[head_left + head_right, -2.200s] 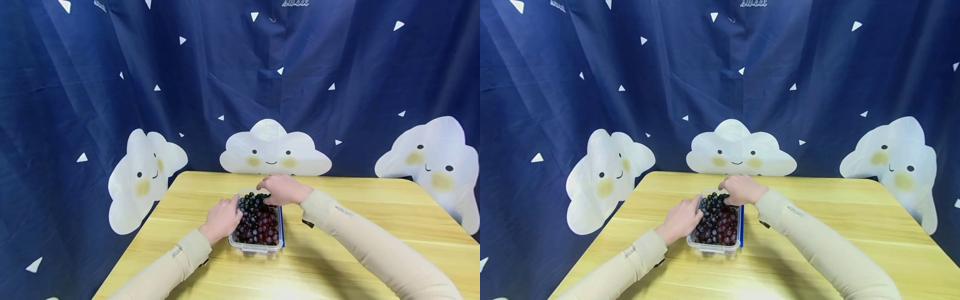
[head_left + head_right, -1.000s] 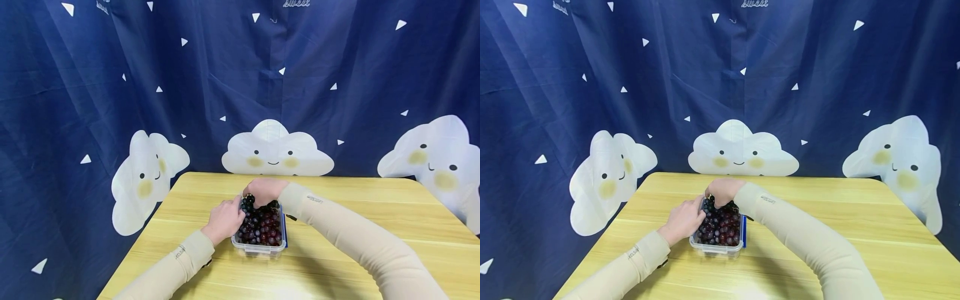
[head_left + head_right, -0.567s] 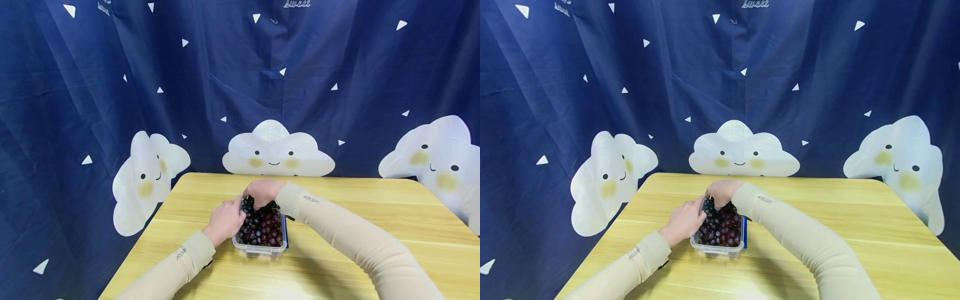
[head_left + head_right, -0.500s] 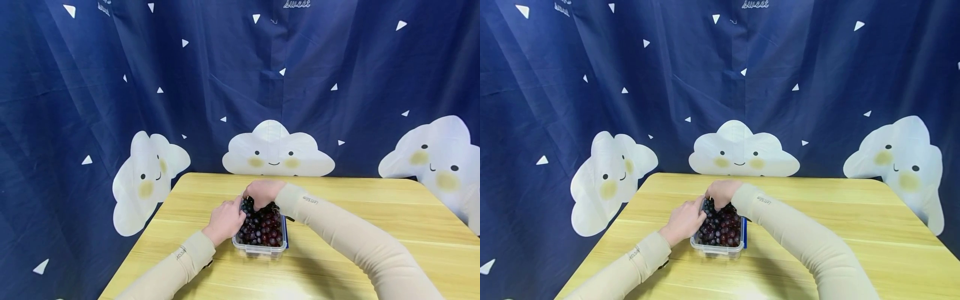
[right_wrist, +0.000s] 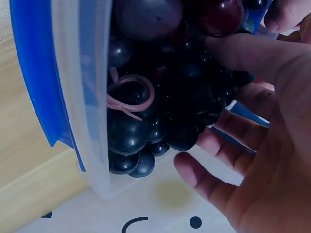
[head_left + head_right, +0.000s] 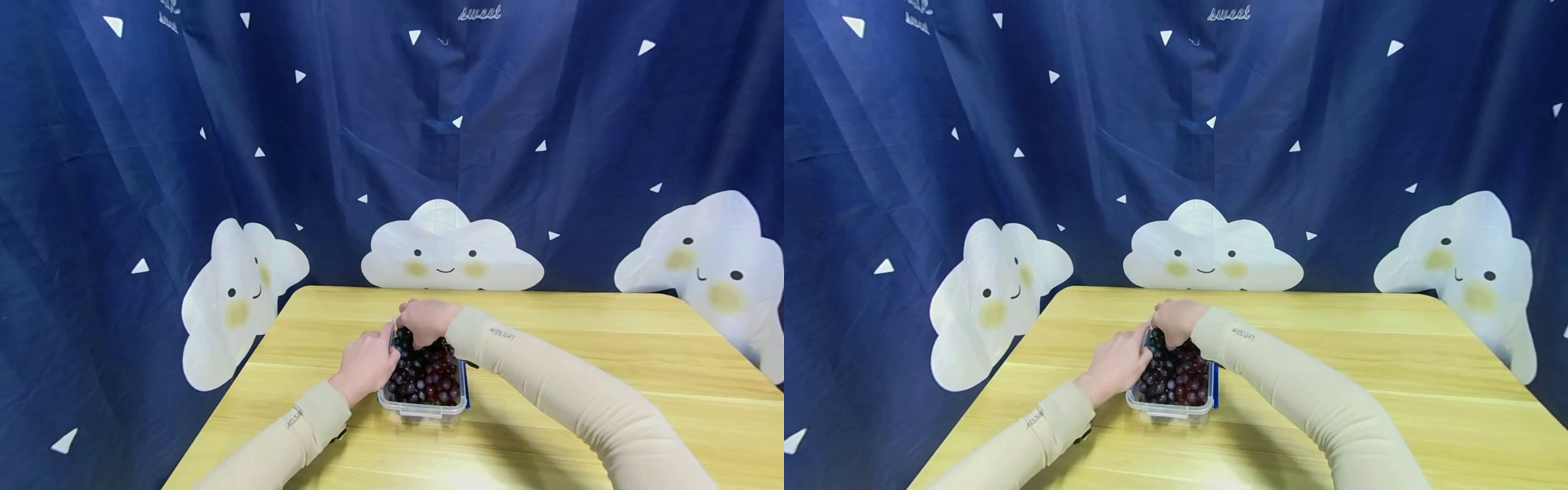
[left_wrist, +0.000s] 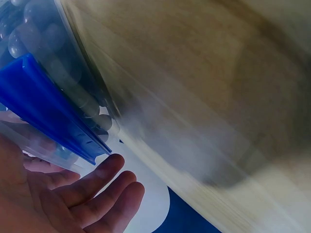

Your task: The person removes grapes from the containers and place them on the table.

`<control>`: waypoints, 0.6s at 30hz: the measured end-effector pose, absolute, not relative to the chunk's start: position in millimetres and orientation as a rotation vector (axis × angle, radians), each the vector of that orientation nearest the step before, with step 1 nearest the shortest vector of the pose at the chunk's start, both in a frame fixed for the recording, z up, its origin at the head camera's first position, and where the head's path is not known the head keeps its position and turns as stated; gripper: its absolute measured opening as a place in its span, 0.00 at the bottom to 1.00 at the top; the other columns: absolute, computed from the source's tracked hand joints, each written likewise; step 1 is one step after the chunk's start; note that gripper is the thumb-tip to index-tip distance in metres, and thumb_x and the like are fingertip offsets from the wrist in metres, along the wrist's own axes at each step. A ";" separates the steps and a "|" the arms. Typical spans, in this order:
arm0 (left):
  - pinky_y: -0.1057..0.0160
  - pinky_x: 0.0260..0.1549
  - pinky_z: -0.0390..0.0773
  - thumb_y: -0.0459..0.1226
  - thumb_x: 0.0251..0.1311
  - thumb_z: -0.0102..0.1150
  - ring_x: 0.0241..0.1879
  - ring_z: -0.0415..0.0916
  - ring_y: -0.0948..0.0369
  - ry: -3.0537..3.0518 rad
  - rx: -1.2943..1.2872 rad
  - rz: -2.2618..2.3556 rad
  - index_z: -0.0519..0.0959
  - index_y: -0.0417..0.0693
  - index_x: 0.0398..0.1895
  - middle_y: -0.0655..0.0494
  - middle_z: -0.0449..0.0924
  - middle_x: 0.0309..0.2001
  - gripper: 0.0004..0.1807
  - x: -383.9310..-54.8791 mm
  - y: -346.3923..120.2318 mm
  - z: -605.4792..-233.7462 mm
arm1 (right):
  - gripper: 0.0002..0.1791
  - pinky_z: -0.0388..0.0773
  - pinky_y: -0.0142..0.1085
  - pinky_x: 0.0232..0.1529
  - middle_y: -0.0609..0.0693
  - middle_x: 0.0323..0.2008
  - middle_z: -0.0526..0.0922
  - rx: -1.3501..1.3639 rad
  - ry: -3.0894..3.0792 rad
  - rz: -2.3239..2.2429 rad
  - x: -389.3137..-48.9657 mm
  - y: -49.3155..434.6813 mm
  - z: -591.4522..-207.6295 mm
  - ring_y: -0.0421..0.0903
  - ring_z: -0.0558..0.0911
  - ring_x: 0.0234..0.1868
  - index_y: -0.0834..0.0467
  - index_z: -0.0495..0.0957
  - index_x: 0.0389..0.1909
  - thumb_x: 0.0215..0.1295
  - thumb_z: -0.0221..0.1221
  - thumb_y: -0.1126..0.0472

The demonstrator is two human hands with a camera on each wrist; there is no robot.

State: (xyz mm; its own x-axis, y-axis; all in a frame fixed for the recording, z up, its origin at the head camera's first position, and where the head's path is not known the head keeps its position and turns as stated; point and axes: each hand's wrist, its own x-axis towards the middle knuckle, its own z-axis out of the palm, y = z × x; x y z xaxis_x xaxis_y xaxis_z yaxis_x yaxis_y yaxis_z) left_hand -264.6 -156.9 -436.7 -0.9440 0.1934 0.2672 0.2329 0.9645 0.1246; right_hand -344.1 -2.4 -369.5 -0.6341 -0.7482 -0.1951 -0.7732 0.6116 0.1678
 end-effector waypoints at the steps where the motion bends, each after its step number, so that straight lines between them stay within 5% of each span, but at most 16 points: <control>1: 0.46 0.33 0.82 0.46 0.68 0.50 0.46 0.82 0.50 -2.859 -0.314 -0.227 0.70 0.48 0.68 0.48 0.85 0.46 0.27 -264.3 -157.1 -436.7 | 0.26 0.80 0.39 0.51 0.46 0.57 0.81 -1.290 2.733 0.357 -343.9 -2.6 -370.0 0.46 0.78 0.57 0.44 0.82 0.59 0.57 0.69 0.59; 11: 0.45 0.35 0.82 0.46 0.68 0.49 0.47 0.82 0.50 -2.848 -0.300 -0.225 0.69 0.48 0.70 0.48 0.85 0.48 0.28 -263.5 -157.5 -437.4 | 0.27 0.80 0.37 0.40 0.43 0.48 0.86 -1.284 2.730 0.276 -343.2 -5.0 -371.1 0.40 0.81 0.38 0.46 0.82 0.58 0.54 0.69 0.63; 18: 0.44 0.36 0.82 0.47 0.68 0.47 0.50 0.81 0.50 -2.873 -0.285 -0.210 0.68 0.49 0.71 0.49 0.85 0.49 0.29 -264.3 -156.8 -436.7 | 0.21 0.80 0.36 0.41 0.42 0.42 0.85 -1.328 2.714 0.236 -344.3 -1.1 -369.0 0.39 0.80 0.36 0.48 0.83 0.50 0.53 0.72 0.62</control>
State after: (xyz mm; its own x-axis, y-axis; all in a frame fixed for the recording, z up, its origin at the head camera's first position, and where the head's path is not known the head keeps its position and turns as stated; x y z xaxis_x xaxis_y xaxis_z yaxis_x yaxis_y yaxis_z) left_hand -264.3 -156.8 -436.7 -0.9505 0.1748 0.2570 0.2103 0.9705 0.1177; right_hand -344.3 -1.1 -369.0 -0.6110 -0.7739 -0.1670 -0.7911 0.6050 0.0906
